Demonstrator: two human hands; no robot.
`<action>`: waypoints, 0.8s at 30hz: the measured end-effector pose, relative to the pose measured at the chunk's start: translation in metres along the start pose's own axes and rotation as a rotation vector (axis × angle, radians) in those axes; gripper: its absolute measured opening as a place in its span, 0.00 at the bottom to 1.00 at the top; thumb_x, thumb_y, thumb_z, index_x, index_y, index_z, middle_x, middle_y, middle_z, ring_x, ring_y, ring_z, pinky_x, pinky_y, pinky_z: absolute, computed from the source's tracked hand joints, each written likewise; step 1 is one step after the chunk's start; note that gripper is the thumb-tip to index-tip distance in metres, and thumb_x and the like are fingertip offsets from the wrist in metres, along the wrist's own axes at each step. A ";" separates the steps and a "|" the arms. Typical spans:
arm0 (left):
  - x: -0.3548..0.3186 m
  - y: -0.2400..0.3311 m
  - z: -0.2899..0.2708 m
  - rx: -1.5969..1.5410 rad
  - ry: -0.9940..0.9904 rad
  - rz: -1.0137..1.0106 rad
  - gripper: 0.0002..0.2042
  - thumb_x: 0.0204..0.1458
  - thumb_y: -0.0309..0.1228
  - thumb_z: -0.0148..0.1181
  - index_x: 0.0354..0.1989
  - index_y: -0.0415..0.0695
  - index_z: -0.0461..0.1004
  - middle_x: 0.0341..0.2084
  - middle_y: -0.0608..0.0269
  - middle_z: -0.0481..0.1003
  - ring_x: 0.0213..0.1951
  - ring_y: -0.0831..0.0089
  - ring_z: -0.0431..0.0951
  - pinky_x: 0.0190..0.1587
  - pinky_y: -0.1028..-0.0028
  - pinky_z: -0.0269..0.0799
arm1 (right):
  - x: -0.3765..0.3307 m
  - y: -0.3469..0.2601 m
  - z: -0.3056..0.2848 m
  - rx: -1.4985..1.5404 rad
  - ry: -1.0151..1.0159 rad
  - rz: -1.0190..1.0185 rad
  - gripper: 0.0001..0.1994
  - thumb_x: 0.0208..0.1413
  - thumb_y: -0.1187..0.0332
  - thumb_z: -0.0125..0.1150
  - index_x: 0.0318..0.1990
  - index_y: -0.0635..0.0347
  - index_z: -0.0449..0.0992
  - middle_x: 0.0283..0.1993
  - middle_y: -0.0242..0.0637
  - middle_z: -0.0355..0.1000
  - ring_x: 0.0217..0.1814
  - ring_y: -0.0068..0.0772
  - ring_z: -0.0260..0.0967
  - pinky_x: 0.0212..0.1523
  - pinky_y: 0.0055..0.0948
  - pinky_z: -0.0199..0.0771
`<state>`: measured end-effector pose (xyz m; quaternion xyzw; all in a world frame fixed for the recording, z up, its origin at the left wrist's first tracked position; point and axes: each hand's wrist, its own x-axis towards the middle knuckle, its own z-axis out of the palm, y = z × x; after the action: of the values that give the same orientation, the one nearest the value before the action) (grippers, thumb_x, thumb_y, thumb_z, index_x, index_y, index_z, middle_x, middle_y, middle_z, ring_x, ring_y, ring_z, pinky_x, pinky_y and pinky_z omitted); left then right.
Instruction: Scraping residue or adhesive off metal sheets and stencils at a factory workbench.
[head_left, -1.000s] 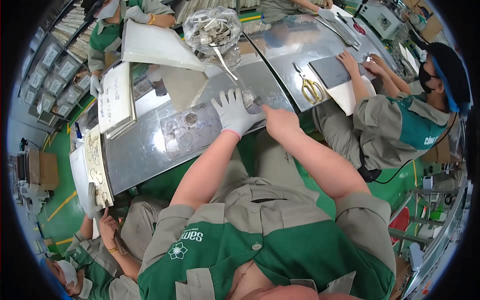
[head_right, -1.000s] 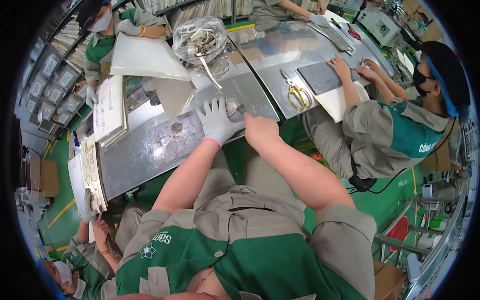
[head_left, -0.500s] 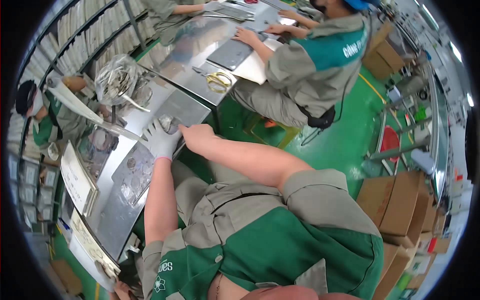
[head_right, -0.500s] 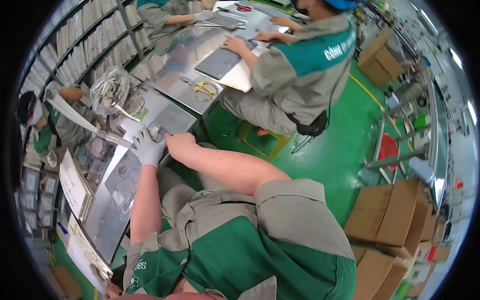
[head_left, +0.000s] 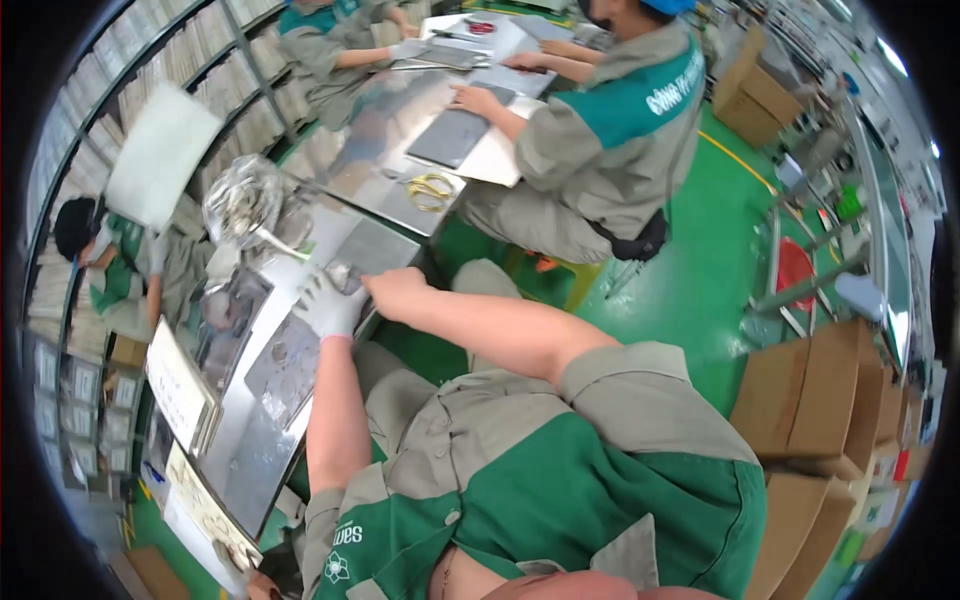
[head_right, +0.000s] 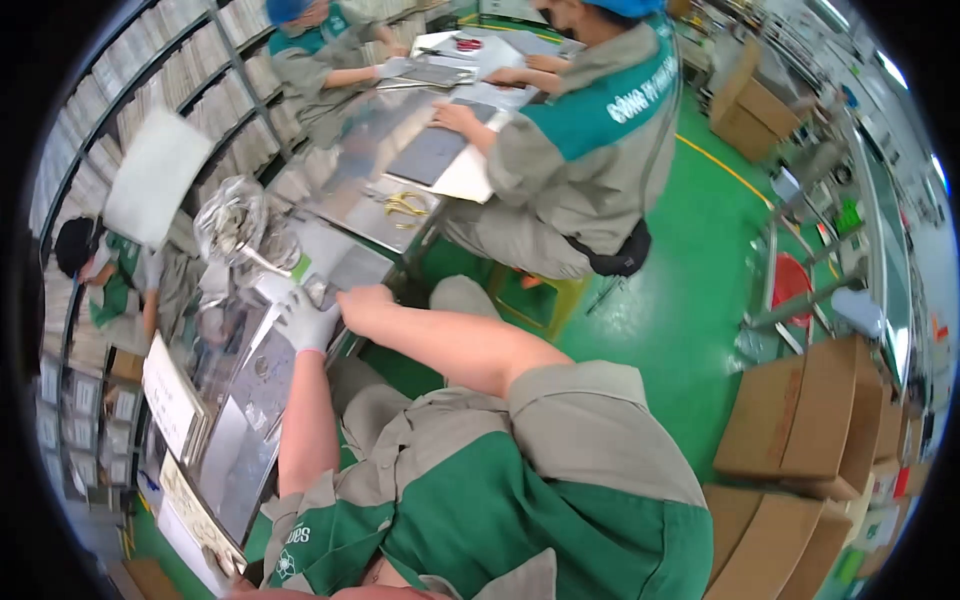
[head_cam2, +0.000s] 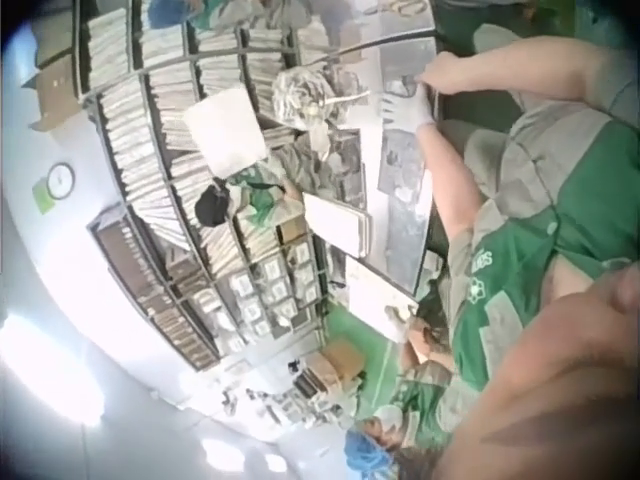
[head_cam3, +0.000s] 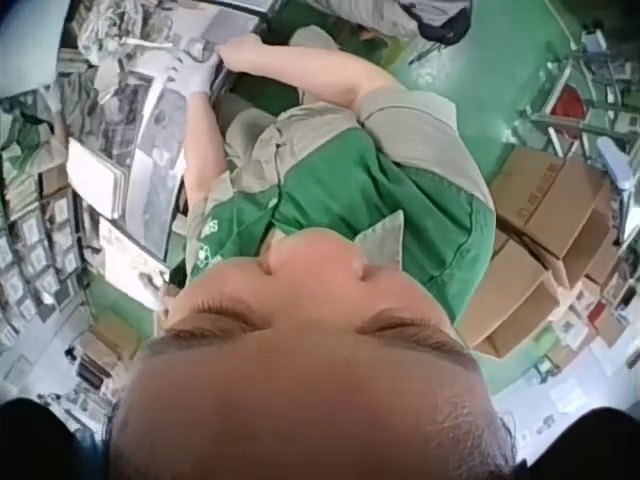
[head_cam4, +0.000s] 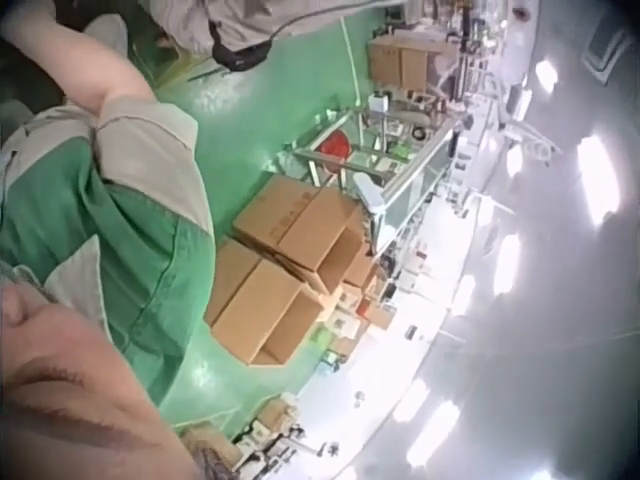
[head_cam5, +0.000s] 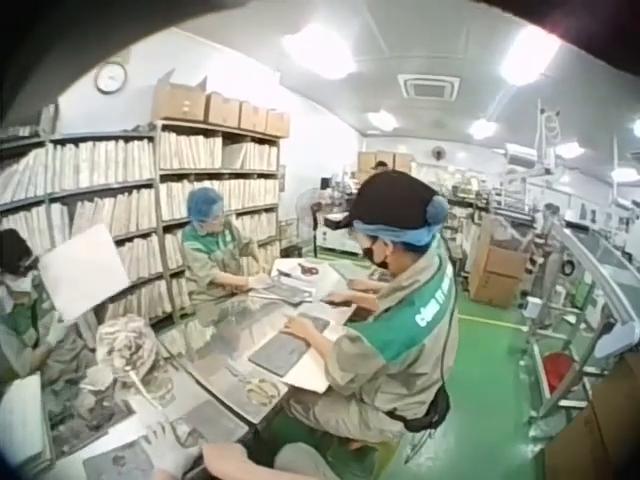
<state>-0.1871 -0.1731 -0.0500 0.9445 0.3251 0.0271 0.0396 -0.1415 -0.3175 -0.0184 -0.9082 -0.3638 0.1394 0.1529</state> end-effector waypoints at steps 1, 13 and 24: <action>-0.002 -0.005 0.001 -0.039 0.007 -0.004 0.55 0.41 0.68 0.59 0.74 0.45 0.50 0.72 0.50 0.54 0.73 0.49 0.48 0.71 0.41 0.34 | -0.002 0.000 -0.005 -0.005 -0.033 -0.044 0.20 0.55 0.70 0.51 0.57 0.48 0.74 0.43 0.44 0.80 0.46 0.49 0.79 0.42 0.47 0.78; -0.004 -0.001 -0.013 -0.140 0.047 0.050 0.60 0.31 0.74 0.62 0.71 0.44 0.57 0.70 0.56 0.56 0.73 0.50 0.47 0.72 0.40 0.32 | 0.015 0.010 -0.044 -0.186 -0.120 -0.105 0.21 0.57 0.70 0.49 0.59 0.49 0.74 0.47 0.46 0.79 0.49 0.52 0.78 0.47 0.47 0.78; -0.003 -0.004 -0.024 -0.200 0.007 0.015 0.60 0.29 0.73 0.65 0.70 0.44 0.59 0.69 0.54 0.60 0.72 0.50 0.50 0.71 0.40 0.34 | 0.025 -0.007 -0.055 -0.264 -0.169 -0.088 0.17 0.58 0.71 0.48 0.53 0.51 0.76 0.44 0.44 0.80 0.48 0.48 0.79 0.44 0.46 0.78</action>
<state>-0.1938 -0.1701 -0.0266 0.9380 0.3140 0.0630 0.1326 -0.1085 -0.3042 0.0308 -0.8887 -0.4299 0.1593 0.0072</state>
